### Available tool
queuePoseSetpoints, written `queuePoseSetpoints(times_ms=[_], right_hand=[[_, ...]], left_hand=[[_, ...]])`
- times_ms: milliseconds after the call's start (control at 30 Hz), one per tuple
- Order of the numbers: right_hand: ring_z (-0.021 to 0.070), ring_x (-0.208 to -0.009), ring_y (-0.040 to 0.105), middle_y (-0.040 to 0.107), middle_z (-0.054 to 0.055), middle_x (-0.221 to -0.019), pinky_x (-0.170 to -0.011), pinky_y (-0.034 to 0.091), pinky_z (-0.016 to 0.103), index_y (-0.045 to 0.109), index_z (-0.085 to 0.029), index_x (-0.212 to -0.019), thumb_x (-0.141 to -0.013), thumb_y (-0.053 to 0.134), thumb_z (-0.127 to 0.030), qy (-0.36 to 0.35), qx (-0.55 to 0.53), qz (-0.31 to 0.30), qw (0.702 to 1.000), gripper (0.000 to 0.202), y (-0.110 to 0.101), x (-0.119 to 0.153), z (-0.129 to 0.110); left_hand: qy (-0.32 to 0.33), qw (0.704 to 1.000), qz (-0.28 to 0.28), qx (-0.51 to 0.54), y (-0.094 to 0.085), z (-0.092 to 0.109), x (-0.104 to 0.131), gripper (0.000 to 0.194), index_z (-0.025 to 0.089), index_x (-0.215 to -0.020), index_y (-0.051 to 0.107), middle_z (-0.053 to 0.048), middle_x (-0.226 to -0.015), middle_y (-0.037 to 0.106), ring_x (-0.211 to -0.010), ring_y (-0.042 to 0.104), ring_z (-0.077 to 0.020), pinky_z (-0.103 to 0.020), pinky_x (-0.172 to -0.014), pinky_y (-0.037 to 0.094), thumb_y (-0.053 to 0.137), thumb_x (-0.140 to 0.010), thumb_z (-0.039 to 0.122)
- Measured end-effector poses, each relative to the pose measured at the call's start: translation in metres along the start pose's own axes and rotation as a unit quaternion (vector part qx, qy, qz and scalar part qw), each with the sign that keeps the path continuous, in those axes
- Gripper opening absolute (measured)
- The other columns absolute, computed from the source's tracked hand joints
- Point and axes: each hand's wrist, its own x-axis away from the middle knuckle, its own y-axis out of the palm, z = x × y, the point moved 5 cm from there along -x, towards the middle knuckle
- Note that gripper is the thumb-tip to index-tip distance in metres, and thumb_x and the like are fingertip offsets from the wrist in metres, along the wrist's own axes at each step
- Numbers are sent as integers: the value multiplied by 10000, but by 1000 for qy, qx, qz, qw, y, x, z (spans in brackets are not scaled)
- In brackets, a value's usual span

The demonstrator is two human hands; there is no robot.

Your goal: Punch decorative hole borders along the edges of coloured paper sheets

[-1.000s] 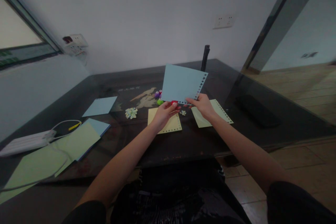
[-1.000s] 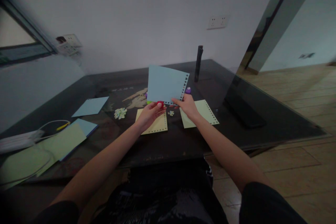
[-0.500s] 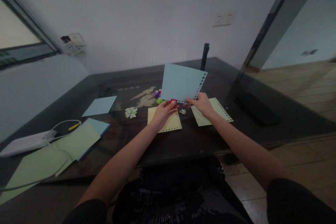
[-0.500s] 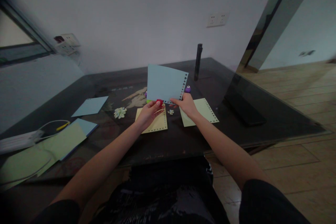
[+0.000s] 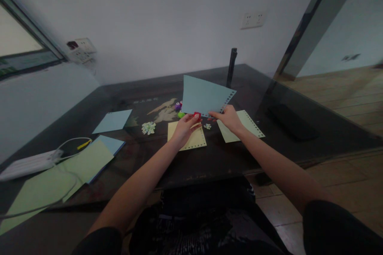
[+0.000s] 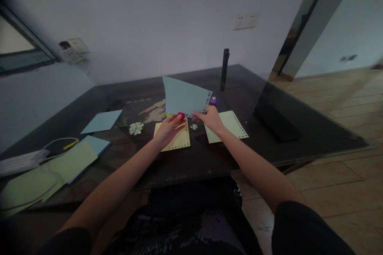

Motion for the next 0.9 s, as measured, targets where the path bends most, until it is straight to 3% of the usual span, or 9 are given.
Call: queuePoseSetpoints(times_ms=[567,900], right_hand=[[180,-598,674,709,75,-737,-550,543,294,675,-141,-749,-696,704,-299,-35,31,23,999,170,-2,2,-7],[204,-625,684,712,73,-767,-584,563,327,679,-146,-819,-688,711,-341,-42,30,0,999,237,-5,-3,-2]], left_hand=[[28,999,18,7,3,1,0,217,117,-816,628,-66,-842,666,-820,633,-141,-330,-896,450,758,-669,209],[40,999,15,8,4,2,0,311,116,-822,619,-78,-879,675,-835,640,-159,-346,-887,464,803,-618,263]])
